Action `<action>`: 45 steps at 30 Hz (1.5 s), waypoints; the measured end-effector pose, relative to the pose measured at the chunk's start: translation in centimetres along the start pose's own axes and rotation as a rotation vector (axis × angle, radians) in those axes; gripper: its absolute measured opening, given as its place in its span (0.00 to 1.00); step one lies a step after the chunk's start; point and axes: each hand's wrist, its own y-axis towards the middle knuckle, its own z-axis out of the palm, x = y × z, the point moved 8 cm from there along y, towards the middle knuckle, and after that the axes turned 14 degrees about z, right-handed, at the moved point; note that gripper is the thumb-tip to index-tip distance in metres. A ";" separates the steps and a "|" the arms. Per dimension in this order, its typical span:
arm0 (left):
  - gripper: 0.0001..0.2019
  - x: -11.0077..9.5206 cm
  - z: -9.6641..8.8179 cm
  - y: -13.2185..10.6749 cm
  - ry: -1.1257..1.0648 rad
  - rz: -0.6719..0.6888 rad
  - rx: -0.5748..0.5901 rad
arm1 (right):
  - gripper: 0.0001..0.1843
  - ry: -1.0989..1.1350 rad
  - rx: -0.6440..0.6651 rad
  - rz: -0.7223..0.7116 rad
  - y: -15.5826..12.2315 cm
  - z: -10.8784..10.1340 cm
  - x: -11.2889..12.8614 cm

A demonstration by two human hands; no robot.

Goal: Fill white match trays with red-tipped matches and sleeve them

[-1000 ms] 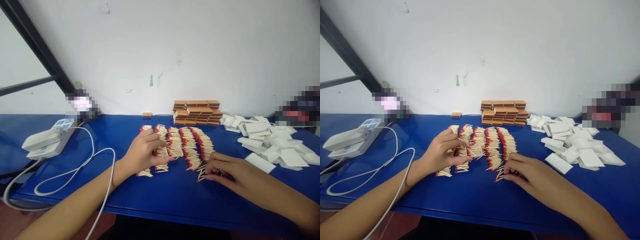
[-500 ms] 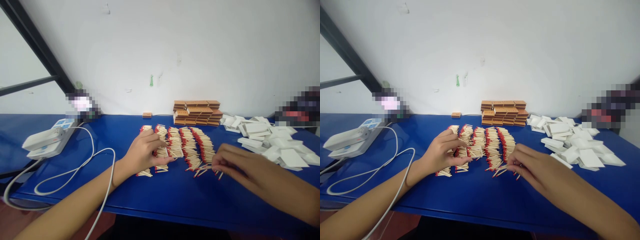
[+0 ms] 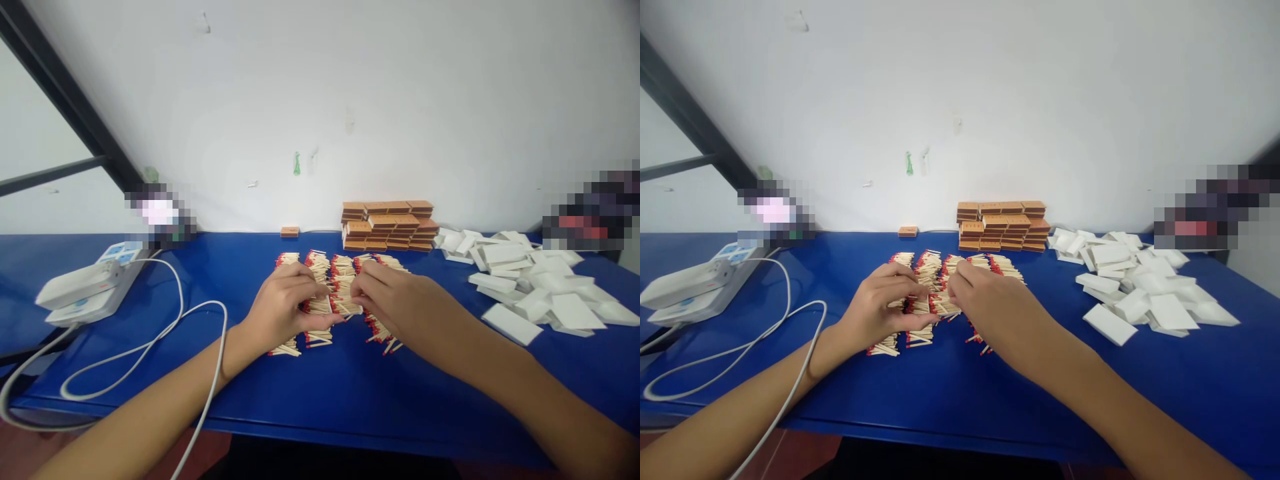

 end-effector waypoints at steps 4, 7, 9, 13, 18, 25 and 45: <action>0.17 -0.1 -0.1 0.0 0.002 -0.004 -0.014 | 0.13 0.239 0.033 0.014 0.0 -0.1 -0.6; 0.18 -0.1 -0.2 0.0 0.024 -0.007 -0.018 | 0.10 0.450 0.066 0.088 -0.1 -0.4 -2.1; 0.18 -0.1 -0.1 0.0 0.022 -0.018 -0.017 | 0.11 0.513 0.090 0.136 -0.3 -0.5 -3.0; 0.17 0.0 -0.1 0.0 0.008 -0.034 -0.026 | 0.12 0.508 0.204 0.223 -0.7 0.5 -4.2; 0.16 0.1 -0.2 0.0 -0.009 -0.036 -0.042 | 0.14 0.503 0.262 0.238 -0.9 1.2 -4.1; 0.16 -0.1 -0.3 0.2 -0.010 -0.029 -0.033 | 0.15 0.506 0.155 0.162 -0.8 -0.3 -3.3; 0.16 0.0 -0.1 0.2 -0.011 -0.030 -0.007 | 0.11 0.568 -0.021 0.100 -1.1 0.5 -2.6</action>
